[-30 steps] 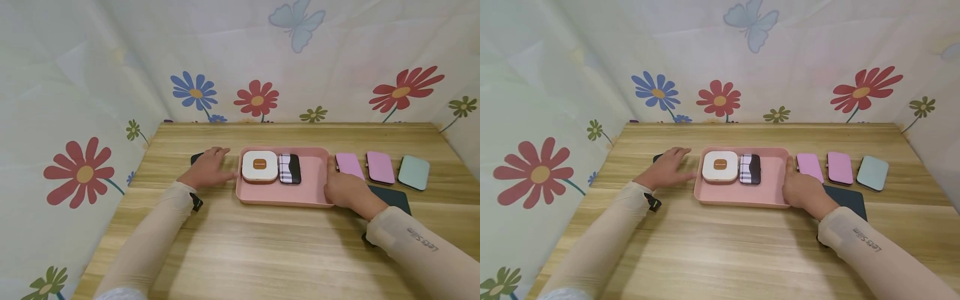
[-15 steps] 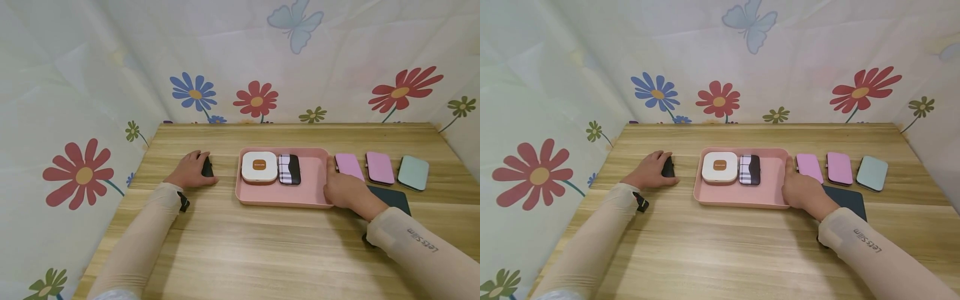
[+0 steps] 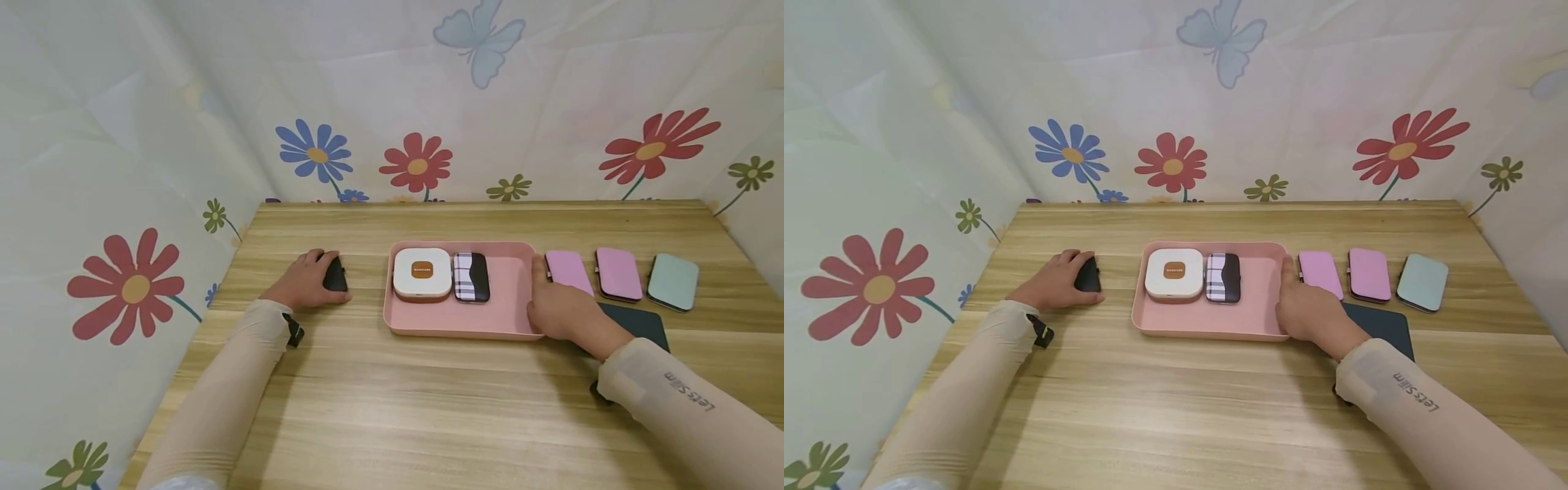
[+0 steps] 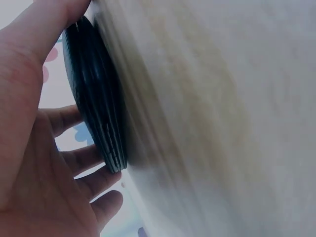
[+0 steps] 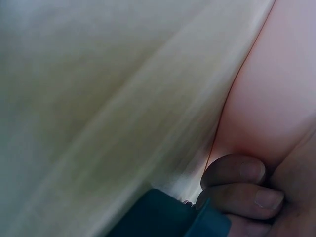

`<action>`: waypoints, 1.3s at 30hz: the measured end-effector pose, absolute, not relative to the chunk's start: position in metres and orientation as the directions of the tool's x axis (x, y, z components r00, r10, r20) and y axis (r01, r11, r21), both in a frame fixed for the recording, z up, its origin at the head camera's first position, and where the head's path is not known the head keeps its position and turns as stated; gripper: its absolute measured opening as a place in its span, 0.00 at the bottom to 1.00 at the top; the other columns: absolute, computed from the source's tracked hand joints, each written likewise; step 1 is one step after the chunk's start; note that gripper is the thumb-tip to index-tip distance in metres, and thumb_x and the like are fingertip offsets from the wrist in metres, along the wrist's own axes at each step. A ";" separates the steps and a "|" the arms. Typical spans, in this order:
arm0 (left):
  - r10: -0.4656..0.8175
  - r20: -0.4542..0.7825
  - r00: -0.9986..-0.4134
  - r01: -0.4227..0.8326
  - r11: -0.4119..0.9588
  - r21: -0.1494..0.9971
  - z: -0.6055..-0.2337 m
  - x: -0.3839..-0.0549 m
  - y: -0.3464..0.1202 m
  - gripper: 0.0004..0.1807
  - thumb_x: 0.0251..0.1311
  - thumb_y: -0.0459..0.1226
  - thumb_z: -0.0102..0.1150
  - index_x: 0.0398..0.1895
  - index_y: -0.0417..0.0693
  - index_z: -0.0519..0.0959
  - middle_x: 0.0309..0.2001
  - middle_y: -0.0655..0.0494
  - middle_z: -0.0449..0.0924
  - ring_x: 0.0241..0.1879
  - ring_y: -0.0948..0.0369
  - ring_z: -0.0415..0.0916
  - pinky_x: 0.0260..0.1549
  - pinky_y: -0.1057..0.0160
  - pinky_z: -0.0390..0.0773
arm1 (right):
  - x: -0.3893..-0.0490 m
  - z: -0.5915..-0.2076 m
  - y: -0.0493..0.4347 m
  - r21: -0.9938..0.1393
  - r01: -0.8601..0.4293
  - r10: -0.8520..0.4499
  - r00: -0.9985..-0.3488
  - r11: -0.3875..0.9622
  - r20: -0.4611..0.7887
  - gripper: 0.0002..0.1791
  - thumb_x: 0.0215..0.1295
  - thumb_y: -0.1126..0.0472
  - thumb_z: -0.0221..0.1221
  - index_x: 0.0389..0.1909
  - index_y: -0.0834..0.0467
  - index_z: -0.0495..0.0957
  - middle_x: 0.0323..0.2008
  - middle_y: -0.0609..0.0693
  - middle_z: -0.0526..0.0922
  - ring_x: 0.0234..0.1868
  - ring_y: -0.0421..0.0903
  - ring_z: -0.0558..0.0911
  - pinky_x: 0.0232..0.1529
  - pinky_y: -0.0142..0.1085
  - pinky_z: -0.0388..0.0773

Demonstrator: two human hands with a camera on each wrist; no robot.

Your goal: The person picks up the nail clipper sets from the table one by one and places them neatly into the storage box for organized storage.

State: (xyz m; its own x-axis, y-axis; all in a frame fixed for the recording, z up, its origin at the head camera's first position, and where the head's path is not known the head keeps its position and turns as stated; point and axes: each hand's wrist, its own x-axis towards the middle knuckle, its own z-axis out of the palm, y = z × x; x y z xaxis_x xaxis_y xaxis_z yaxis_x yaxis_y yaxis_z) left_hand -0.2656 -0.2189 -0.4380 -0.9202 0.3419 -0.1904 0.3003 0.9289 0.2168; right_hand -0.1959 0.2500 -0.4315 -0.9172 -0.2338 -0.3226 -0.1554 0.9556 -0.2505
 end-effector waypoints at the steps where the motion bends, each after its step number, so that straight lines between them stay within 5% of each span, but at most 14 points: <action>1: 0.344 -0.197 -0.918 0.300 0.928 0.222 -0.437 -0.265 -0.220 0.57 0.51 0.67 0.64 0.79 0.52 0.55 0.74 0.37 0.55 0.71 0.38 0.56 0.65 0.38 0.64 | -0.196 -0.432 0.250 -0.251 -0.157 -0.235 -0.917 0.955 -0.322 0.48 0.70 0.58 0.43 0.73 0.73 0.20 0.15 0.49 0.74 0.15 0.45 0.71 0.17 0.39 0.62; 39: 0.427 -0.114 -0.897 0.385 0.881 0.274 -0.408 -0.251 -0.192 0.59 0.41 0.69 0.70 0.77 0.58 0.61 0.68 0.45 0.63 0.61 0.48 0.65 0.56 0.46 0.75 | -0.198 -0.427 0.252 -0.274 -0.167 -0.261 -0.898 0.947 -0.354 0.49 0.70 0.57 0.42 0.73 0.72 0.18 0.17 0.49 0.75 0.16 0.45 0.71 0.19 0.38 0.63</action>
State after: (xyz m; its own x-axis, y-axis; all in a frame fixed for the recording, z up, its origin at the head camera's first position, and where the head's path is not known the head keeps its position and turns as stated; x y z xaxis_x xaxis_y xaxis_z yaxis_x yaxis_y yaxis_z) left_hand -0.2505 -0.1919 -0.4083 -0.8971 0.4269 -0.1137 0.3847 0.8815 0.2737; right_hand -0.1978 0.2516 -0.4272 -0.8982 -0.2606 -0.3542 -0.1666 0.9471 -0.2742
